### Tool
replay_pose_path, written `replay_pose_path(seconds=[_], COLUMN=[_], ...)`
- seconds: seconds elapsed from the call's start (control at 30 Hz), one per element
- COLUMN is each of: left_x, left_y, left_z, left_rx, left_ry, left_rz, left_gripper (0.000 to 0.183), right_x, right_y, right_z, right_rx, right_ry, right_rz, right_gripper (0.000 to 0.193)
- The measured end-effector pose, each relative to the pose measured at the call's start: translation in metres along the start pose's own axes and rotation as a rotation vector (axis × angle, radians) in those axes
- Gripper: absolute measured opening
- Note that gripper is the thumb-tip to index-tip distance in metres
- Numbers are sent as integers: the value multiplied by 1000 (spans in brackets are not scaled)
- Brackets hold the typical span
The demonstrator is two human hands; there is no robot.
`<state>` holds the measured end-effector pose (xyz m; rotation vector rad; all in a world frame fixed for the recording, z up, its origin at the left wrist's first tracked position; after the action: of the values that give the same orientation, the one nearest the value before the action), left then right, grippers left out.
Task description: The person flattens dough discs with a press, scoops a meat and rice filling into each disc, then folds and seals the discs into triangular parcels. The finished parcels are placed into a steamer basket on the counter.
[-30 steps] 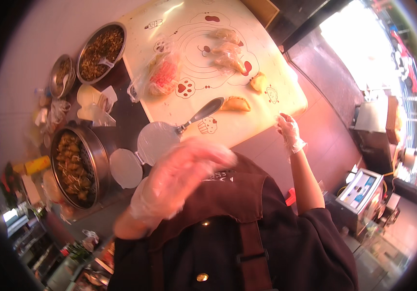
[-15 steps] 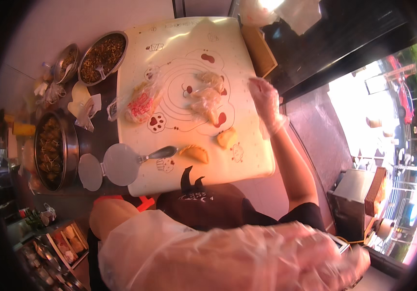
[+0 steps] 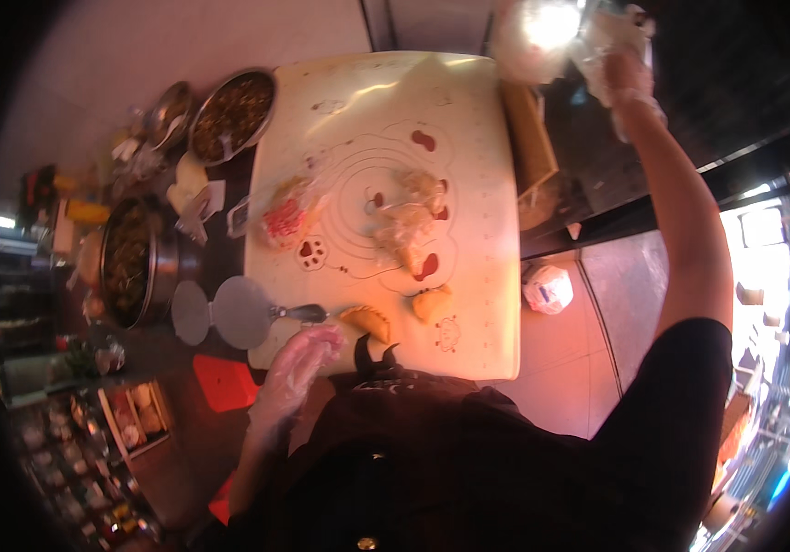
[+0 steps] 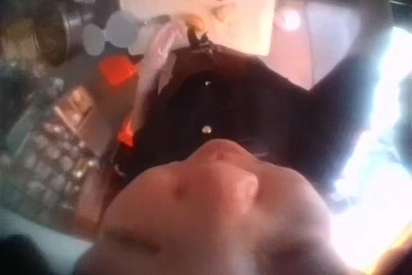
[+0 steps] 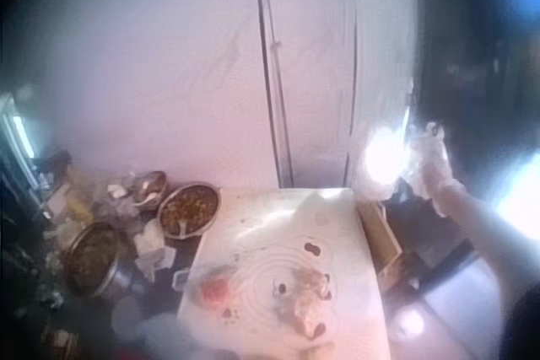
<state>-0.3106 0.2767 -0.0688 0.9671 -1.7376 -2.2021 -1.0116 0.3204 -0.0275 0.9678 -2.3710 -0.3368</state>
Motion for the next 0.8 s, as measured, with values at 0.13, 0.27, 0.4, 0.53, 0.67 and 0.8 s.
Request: replay_pose_path(seconds=[0.13, 0.27, 0.4, 0.53, 0.67, 0.8], left_x=[-20, -21, -18, -15, 2, 47], left_y=[-28, -32, -32, -41, -63, -84], left_z=[-13, -23, -37, -47, -98, -230], left_rx=[-161, -218, -258, -312, -132, -206], left_ry=[47, 14, -17, -97, 128, 746], left_rz=[-210, -213, -162, -59, 37, -4], left_gripper=[39, 40, 36, 33, 33, 49], right_x=[17, 20, 12, -17, -44, -94], right_y=[24, 51, 73, 65, 39, -39], right_z=[33, 42, 47, 10, -31, -80], right_rx=[-101, 87, 597, 279, 292, 281], right_ry=[-46, 350, 81, 116, 113, 310], right_rz=[-59, -123, 13, -28, -71, -198], right_gripper=[18, 29, 31, 26, 25, 24])
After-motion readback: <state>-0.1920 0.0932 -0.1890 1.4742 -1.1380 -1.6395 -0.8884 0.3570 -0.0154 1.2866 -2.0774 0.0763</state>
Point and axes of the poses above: each hand's wrist, its own x-axis towards the middle knuckle, its own z-axis out of the palm, y = z × x, the point moved 4 cm from there along x, towards the middle knuckle, and after that the axes turned 1 degree about x, right-handed, at the moved point
